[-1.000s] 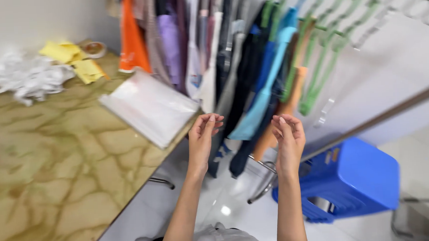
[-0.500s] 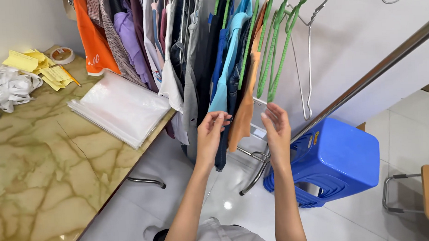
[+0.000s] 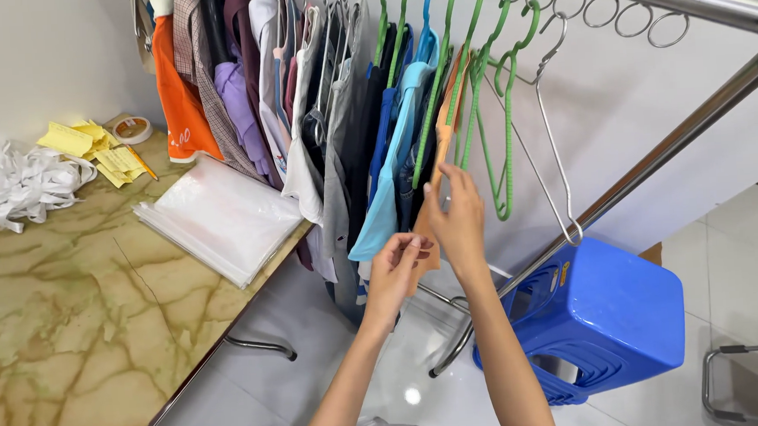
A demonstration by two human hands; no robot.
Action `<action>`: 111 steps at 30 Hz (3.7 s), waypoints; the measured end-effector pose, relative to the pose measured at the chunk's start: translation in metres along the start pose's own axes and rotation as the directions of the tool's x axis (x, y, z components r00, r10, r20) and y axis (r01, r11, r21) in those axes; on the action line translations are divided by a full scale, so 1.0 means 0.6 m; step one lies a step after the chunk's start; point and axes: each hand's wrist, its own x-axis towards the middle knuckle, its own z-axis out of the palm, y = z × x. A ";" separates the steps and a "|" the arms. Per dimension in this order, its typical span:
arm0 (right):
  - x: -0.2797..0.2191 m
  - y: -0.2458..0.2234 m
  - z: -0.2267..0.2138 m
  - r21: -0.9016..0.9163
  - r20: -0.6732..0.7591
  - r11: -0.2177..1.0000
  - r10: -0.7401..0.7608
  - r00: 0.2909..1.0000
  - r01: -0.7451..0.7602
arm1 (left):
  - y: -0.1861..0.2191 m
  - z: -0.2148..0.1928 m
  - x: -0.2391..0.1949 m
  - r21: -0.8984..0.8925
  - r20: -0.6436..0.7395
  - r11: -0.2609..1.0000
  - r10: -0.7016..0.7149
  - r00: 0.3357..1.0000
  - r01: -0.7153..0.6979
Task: The person folds a white patterned t-shirt, an orange t-shirt, a pair of blue jeans, and a light blue t-shirt on a marble-patterned table. They retrieve each item from a nearby clothing rack, fold it by hand, and place it on the table.
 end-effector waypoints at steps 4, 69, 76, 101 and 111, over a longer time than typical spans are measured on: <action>0.007 0.054 0.031 -0.383 0.116 0.903 0.254 0.960 -0.192 | 0.032 -0.008 -0.002 -0.007 -0.022 1.000 0.010 1.000 -0.010; -0.155 0.101 -0.100 0.293 0.622 0.779 0.285 0.730 -0.554 | -0.130 -0.061 0.066 -0.159 0.284 0.987 0.047 0.958 -0.001; -0.147 0.026 -0.122 0.473 0.583 0.738 0.148 0.799 -0.482 | -0.032 -0.054 -0.002 -0.127 0.283 0.984 0.160 0.946 -0.128; -0.140 -0.015 -0.153 0.316 0.673 0.797 0.194 0.713 -0.515 | -0.048 -0.035 -0.014 -0.287 0.002 0.957 0.037 0.999 -0.035; -0.140 -0.031 -0.151 0.387 0.596 0.840 0.087 0.799 -0.380 | -0.016 -0.052 -0.032 -0.017 0.155 0.981 0.192 0.969 -0.191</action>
